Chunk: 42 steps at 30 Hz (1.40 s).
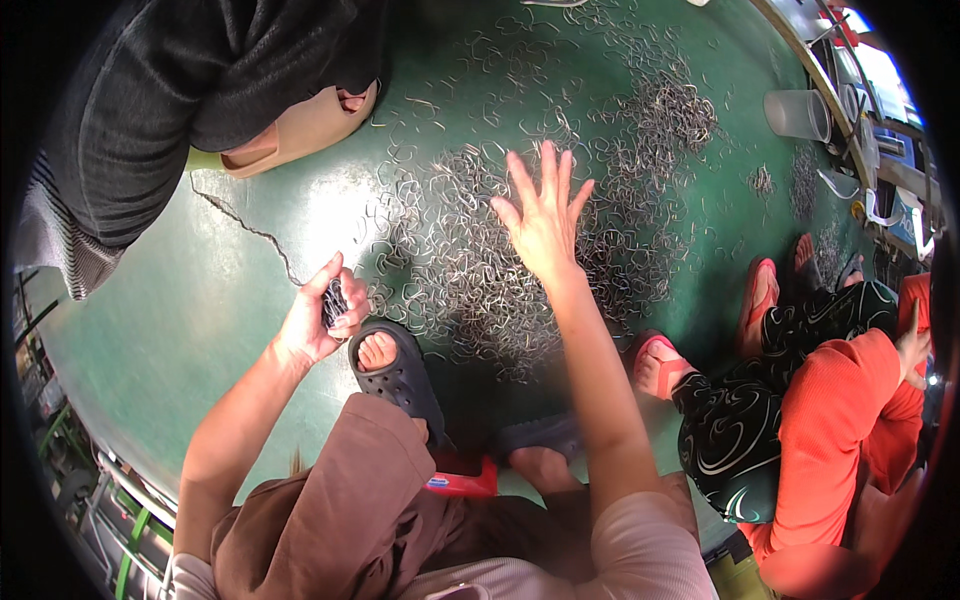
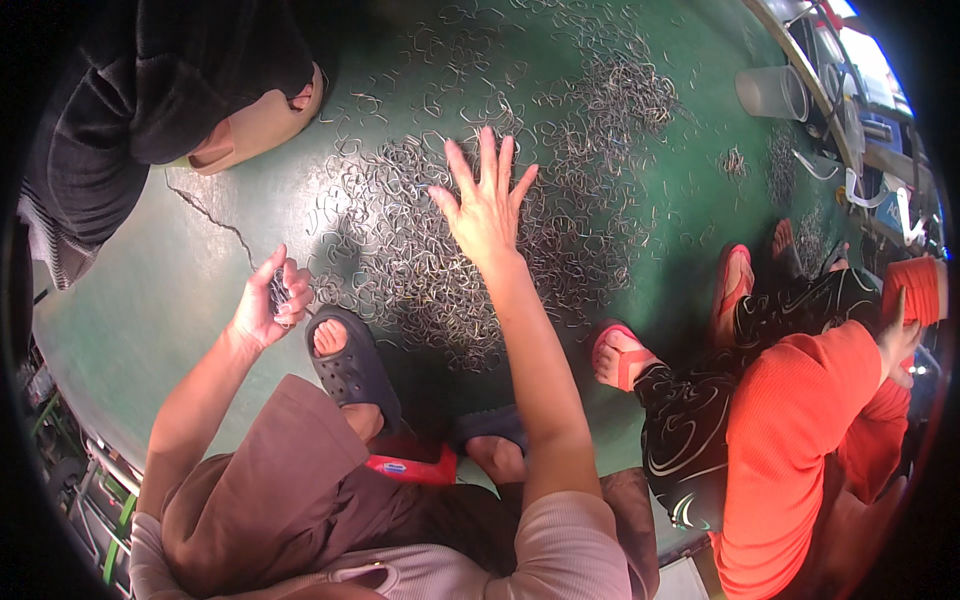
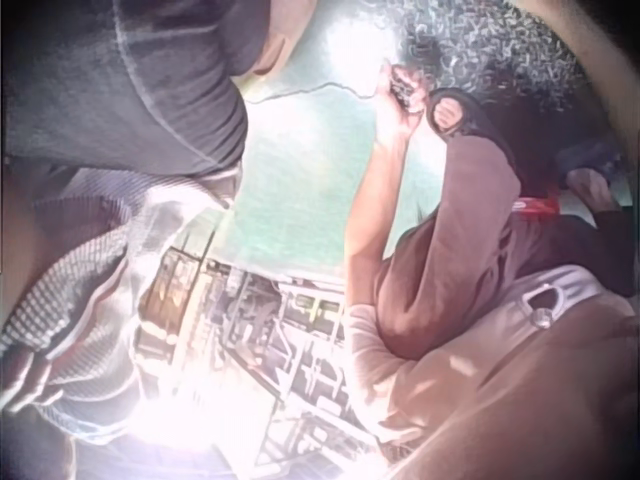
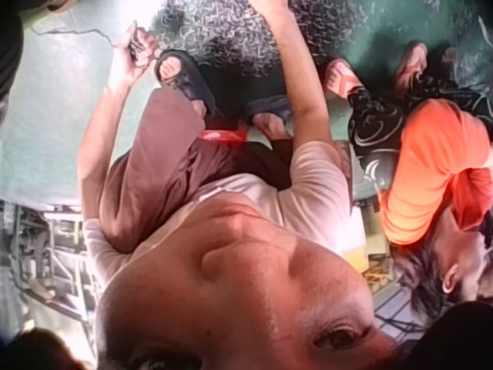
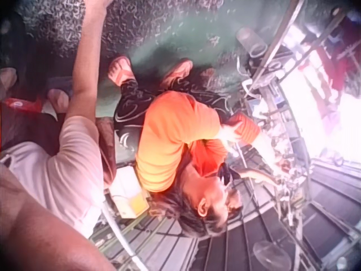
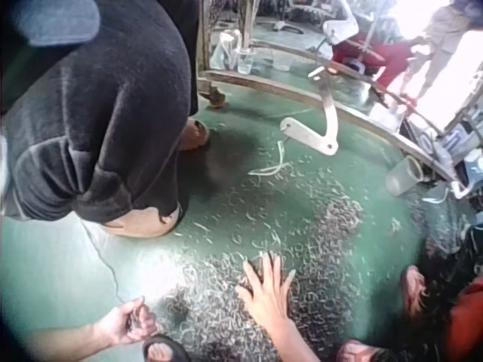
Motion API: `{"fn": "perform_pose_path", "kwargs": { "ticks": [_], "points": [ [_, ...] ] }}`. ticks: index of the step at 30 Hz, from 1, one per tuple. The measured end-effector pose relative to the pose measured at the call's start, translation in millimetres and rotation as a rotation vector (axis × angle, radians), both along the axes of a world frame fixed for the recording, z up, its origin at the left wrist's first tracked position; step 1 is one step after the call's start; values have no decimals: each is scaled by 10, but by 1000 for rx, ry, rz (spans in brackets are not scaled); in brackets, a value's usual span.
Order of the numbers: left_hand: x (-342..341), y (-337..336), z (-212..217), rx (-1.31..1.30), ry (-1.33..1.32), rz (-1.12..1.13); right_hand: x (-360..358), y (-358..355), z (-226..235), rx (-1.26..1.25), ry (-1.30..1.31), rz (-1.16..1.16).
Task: The person sits on a low stool and repeatedly picks up small metal rings from a large pile on the green floor, transferring them into the left hand. The right hand continues to gather rings from the floor while the left hand accumulates them. Another person nearby also handles similar rings.
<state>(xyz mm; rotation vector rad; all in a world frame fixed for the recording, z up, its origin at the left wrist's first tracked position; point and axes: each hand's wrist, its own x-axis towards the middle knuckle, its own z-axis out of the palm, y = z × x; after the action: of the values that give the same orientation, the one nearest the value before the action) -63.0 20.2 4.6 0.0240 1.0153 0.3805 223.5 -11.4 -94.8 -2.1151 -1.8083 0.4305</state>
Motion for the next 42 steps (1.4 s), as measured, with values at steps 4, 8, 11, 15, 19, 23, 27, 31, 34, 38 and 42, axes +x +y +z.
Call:
{"fn": "perform_pose_path", "kwargs": {
  "ticks": [4, 8, 11, 15, 19, 23, 27, 31, 34, 38, 42],
  "points": [
    [69, -33, 55, 0, 48, -11, 29, 332, -137, 13, 71, -224],
    [68, -62, 34, -2, 43, 1, -271, 523, 0, 52, 77, -4],
    [114, -65, 55, 15, 46, -3, -376, 346, -18, 70, 146, -26],
    [77, -66, 23, -2, 43, 2, -490, -44, 66, -24, 177, 122],
    [86, -58, 41, -5, 63, 12, -367, -231, 114, -12, 105, -3],
    [99, -57, 61, -2, 58, -4, -191, -254, 38, 6, 61, -130],
    [98, -71, 50, 10, 43, -19, -122, -174, 55, 117, 81, -45],
    [109, -60, 79, 3, 57, -9, 151, 121, 35, 196, 101, -377],
    [117, -54, 77, 2, 57, -18, 246, 296, 16, 81, 54, -458],
    [160, -44, 59, -4, 40, -19, 285, 408, -16, -6, -1, -454],
    [189, -60, 27, 2, -16, -27, 376, 446, 66, -167, 142, -481]
  ]
}}
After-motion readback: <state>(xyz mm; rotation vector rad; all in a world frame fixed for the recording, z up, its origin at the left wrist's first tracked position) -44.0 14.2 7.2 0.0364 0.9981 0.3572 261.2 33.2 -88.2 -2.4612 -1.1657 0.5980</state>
